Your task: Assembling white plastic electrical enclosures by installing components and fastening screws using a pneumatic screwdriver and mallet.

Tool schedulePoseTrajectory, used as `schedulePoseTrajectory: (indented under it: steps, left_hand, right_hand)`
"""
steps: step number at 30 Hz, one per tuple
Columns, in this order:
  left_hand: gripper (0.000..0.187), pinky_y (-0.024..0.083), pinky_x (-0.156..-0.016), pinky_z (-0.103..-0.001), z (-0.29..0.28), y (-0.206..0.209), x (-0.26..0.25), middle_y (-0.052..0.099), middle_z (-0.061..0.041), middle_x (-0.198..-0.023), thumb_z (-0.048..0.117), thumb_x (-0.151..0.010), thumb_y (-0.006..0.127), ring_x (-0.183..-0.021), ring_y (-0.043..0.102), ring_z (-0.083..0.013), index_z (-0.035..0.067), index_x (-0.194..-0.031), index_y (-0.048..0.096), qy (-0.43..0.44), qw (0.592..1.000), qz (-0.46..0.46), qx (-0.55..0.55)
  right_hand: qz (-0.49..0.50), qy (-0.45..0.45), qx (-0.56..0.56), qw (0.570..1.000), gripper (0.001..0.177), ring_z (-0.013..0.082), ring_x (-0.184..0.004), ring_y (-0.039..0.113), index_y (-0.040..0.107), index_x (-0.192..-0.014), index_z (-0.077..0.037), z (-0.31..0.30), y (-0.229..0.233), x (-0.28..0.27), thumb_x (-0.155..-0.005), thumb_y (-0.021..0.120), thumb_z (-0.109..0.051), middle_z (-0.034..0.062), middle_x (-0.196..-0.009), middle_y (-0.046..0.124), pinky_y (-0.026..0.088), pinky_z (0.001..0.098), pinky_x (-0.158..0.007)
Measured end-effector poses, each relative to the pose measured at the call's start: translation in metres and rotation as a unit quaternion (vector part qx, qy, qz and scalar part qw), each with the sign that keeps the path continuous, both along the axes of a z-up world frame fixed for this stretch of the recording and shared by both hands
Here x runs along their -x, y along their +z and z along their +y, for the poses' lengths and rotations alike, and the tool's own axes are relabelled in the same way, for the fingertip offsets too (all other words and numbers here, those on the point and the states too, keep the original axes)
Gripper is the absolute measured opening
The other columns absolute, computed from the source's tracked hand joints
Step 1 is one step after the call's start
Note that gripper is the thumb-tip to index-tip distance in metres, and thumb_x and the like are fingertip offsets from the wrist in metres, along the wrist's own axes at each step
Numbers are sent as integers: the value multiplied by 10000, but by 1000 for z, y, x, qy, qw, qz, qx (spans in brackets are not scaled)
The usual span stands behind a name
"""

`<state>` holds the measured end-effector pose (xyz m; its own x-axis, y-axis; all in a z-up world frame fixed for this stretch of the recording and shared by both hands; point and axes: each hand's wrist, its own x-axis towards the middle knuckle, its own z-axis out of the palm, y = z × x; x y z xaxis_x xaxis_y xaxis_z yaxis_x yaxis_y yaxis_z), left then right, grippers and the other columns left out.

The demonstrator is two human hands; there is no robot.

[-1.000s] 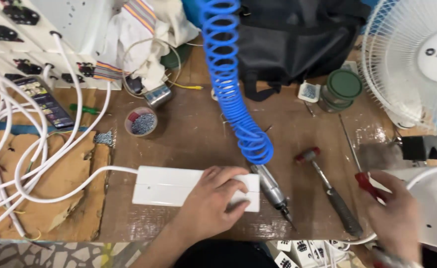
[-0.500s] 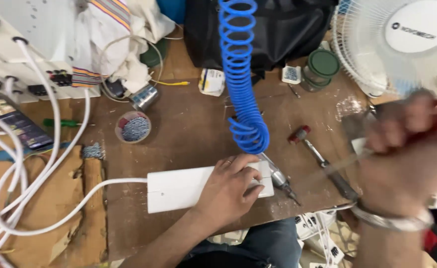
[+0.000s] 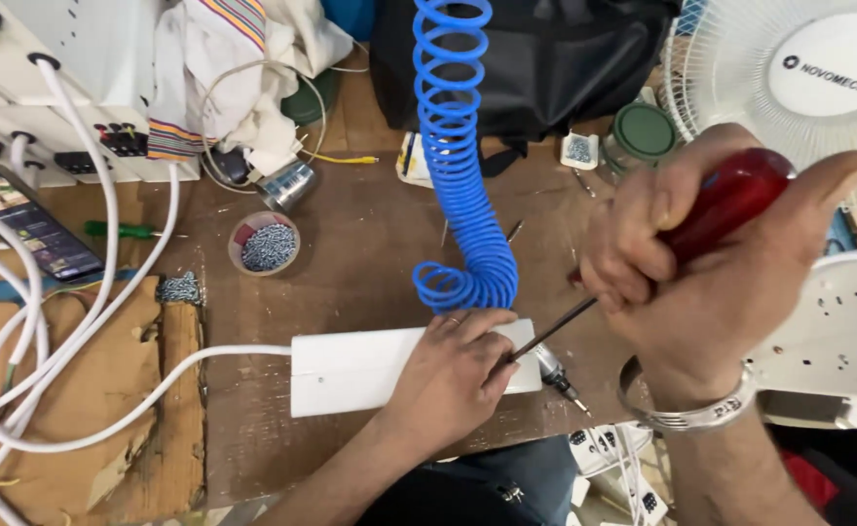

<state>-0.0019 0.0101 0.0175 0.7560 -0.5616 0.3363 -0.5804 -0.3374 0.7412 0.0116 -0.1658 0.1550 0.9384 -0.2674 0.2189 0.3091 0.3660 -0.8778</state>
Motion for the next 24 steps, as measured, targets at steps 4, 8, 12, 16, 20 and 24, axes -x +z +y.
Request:
schedulePoseTrajectory:
  steps: [4,8,12,16,20,24]
  left_hand:
    - [131,440,-1016,-446,0,2,0,663,-81,-1279,171,-873,730,-1162,623,-282,49,-910,702,-7,1000,0,-2]
    - [126,437,-1013,-449,1,3,0,660,-81,-1279,160,-872,722,-1175,620,-283,49,-928,707,-7,1000,-3,-3]
    - [123,437,-1023,-450,1,3,1,661,-75,-1281,156,-874,720,-1178,618,-282,47,-930,707,-7,1000,0,-5]
    - [120,436,-1022,-451,0,3,1,661,-73,-1278,156,-868,722,-1175,620,-281,47,-915,705,-6,1000,-2,-9]
    - [112,432,-1018,-446,1,3,1,658,-64,-1282,157,-873,720,-1174,618,-270,52,-909,705,-8,1000,2,-14]
    - [117,423,-1013,-442,0,5,1,652,-57,-1288,154,-865,714,-1181,605,-268,66,-942,719,-14,1000,-12,-17]
  right_hand:
    - [44,6,-82,996,820,184,-400,239,371,-742,13,6,17,2,-1091,166,-701,105,-505,300,245,358,-371]
    - [42,41,-182,982,867,224,-417,243,356,-758,63,16,31,2,-1063,116,-712,160,-519,311,253,382,-377]
    - [35,51,-262,963,909,253,-423,243,344,-767,97,18,31,5,-1026,89,-736,201,-521,311,252,399,-369]
    - [81,44,-178,980,858,251,-469,263,336,-757,64,9,39,2,-1063,114,-706,189,-525,314,264,395,-398]
    - [49,190,108,975,796,266,-494,337,385,-693,37,0,52,-4,-993,258,-689,181,-576,380,342,396,-429]
    - [120,298,-97,942,779,261,-552,352,438,-663,33,-45,22,-7,-1009,227,-632,191,-631,404,337,363,-458]
